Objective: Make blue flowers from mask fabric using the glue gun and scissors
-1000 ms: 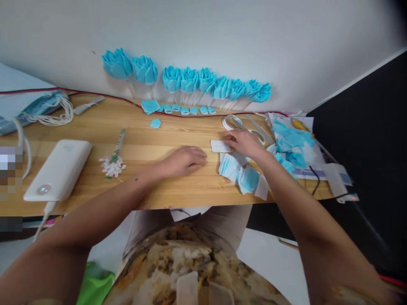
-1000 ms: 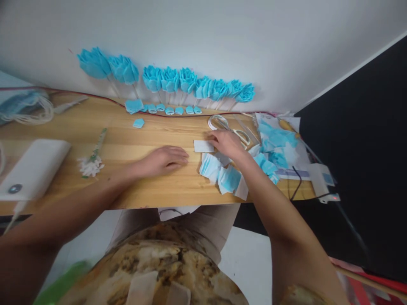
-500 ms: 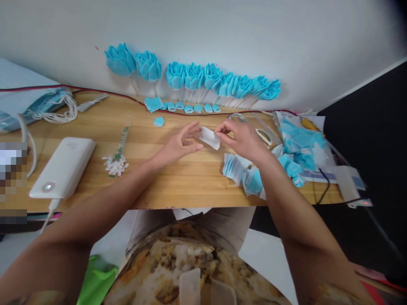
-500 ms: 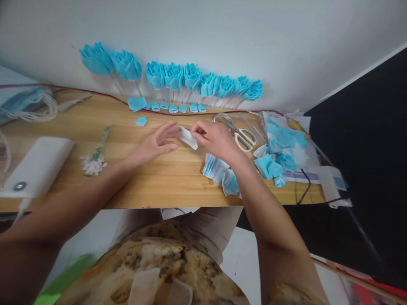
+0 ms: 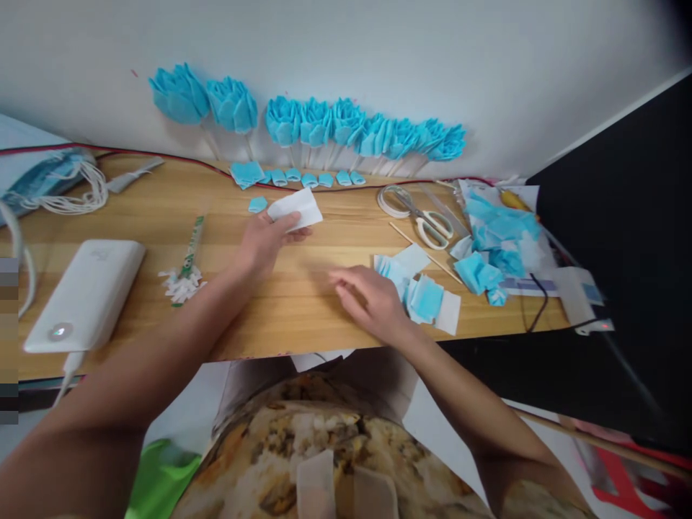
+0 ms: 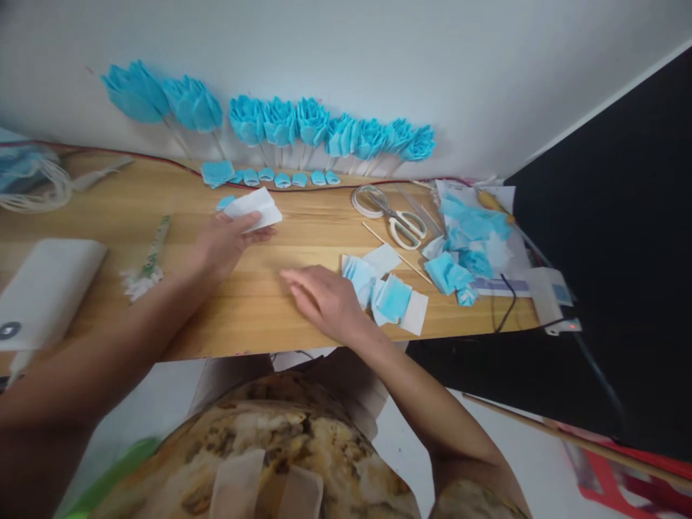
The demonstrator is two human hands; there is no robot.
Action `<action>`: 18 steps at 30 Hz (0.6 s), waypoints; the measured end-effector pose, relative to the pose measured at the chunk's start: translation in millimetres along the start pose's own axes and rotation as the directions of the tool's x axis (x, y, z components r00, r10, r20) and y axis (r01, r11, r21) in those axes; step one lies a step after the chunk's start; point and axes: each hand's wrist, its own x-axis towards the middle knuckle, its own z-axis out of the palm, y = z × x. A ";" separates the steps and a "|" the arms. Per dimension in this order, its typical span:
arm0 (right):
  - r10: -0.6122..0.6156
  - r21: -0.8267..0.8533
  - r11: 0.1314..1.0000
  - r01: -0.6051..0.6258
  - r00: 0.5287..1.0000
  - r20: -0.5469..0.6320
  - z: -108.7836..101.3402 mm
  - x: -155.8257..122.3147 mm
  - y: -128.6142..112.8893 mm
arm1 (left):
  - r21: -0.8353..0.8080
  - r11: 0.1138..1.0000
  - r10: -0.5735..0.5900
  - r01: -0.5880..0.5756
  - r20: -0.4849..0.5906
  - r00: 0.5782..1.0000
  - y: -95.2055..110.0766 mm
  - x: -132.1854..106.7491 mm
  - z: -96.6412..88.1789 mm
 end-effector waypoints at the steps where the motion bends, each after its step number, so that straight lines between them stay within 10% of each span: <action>1: -0.051 -0.004 0.999 0.052 0.998 0.036 3.1 -6.3 1.2 | -0.018 1.000 -0.016 0.016 0.001 1.000 -0.2 0.7 -0.9; 10: 0.120 -0.078 0.991 -0.112 0.987 0.106 -16.2 -13.6 52.4 | -0.056 0.995 -0.086 0.089 0.040 0.995 2.3 -3.2 2.5; 18: 0.454 0.303 0.849 -0.433 0.891 0.001 -20.8 60.6 62.5 | 0.008 0.997 -0.080 0.080 0.084 0.993 2.5 -5.6 5.9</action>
